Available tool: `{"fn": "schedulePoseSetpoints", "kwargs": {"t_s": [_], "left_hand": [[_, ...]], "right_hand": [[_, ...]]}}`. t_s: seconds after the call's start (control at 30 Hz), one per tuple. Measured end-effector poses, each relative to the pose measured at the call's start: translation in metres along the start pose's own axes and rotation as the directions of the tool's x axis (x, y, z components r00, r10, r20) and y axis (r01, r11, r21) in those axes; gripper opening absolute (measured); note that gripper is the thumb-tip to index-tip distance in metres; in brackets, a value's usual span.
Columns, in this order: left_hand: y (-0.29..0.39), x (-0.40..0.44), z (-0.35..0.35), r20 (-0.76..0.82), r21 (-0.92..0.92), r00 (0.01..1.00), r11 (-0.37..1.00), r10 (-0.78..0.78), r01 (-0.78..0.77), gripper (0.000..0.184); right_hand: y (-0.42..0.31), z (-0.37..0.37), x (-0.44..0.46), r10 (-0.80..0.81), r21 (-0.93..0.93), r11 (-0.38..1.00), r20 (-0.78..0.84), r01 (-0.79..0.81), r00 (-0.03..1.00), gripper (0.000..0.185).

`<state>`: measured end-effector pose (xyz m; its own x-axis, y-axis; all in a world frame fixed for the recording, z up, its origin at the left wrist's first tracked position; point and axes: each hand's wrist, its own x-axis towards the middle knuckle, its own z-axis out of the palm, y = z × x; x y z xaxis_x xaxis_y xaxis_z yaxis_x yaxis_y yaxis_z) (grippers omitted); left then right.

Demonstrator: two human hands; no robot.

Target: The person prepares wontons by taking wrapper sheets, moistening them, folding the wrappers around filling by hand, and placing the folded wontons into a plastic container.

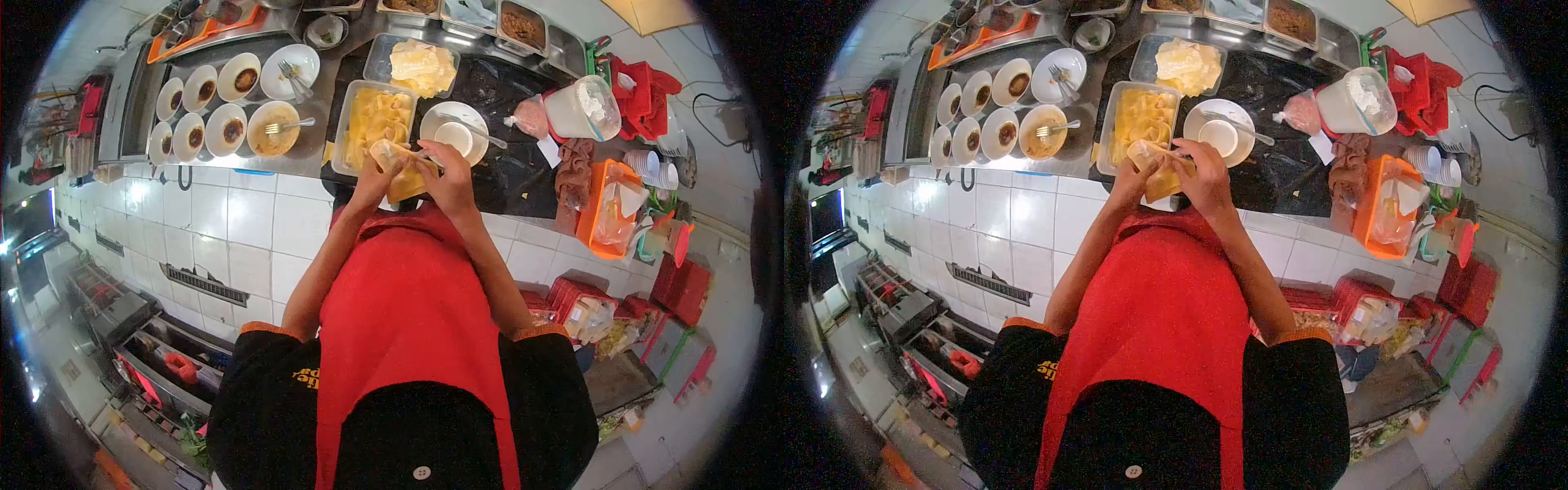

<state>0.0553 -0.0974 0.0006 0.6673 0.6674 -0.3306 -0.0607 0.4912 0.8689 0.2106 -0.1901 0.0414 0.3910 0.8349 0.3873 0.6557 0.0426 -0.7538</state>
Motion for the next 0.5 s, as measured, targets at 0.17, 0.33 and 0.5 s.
{"fn": "schedulePoseSetpoints", "kwargs": {"t_s": [0.17, 0.33, 0.5], "left_hand": [[-0.01, 0.002, -0.004, -0.076, -0.009, 0.994, 0.997, -0.08, 0.08, 0.036], [-0.003, 0.001, -0.005, -0.261, 0.054, 0.962, 0.994, -0.077, 0.094, 0.035], [-0.011, 0.004, -0.02, -0.315, 0.18, 0.938, 0.962, -0.143, 0.207, 0.05]], "right_hand": [[0.021, -0.002, -0.008, 0.42, 0.564, 0.662, 0.268, -0.494, 0.867, 0.037], [0.071, -0.033, -0.013, 0.289, -0.313, 0.922, 0.162, -0.228, 0.944, 0.039], [0.101, -0.029, -0.037, 0.342, -0.614, 0.786, 0.336, -0.072, 0.878, 0.05]]}}
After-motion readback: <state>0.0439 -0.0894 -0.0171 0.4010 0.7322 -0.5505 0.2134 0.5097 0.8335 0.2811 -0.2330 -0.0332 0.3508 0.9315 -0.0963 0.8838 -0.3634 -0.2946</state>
